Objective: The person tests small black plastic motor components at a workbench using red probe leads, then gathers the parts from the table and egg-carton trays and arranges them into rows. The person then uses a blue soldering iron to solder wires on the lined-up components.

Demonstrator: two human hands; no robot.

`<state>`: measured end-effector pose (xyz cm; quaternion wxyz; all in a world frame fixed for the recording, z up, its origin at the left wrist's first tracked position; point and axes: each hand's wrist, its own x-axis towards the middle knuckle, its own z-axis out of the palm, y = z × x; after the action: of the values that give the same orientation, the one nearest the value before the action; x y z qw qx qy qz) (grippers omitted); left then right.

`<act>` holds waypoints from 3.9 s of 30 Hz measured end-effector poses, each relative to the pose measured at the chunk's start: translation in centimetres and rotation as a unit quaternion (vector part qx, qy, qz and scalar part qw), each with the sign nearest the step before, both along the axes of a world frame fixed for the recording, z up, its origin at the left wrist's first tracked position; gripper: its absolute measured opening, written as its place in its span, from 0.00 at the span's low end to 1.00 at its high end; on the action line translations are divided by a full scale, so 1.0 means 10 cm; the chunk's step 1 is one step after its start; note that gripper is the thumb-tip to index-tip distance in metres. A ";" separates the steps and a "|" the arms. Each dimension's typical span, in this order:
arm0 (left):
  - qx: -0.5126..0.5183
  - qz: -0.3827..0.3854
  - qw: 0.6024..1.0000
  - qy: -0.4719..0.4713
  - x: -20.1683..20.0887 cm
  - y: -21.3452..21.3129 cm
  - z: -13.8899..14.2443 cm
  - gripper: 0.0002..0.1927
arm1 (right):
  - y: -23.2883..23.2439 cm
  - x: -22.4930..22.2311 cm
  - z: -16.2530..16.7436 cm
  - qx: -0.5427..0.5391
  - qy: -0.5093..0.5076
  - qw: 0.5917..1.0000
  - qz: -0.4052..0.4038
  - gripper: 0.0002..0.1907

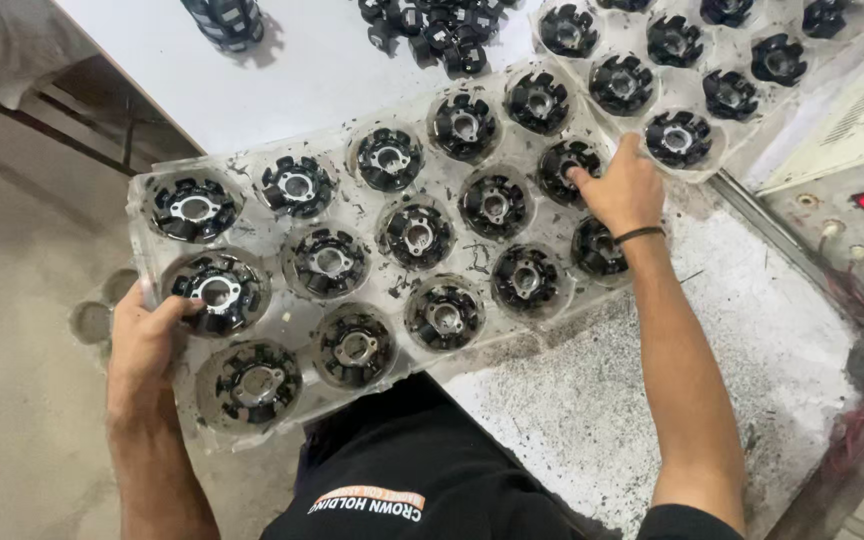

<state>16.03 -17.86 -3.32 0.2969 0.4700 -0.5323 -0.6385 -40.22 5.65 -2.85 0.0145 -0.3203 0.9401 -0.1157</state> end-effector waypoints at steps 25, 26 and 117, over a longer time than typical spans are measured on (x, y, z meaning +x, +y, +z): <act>-0.200 -0.239 0.932 0.183 -2.69 -0.85 2.06 0.23 | 0.27 -1.76 2.39 -0.067 0.371 0.917 0.128 0.19; -0.163 -0.219 0.940 0.204 -3.01 -0.97 1.99 0.24 | 0.20 -1.95 2.31 -0.082 0.381 0.914 0.114 0.21; -0.476 -0.080 0.834 -0.266 -4.54 -2.21 0.75 0.44 | 0.07 -1.06 -0.60 -0.091 0.201 0.964 0.149 0.29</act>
<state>-29.36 -40.00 4.14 0.2784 0.3780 -0.8649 -0.1776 -50.78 6.39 -8.81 -0.1868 -0.4734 0.8508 -0.1305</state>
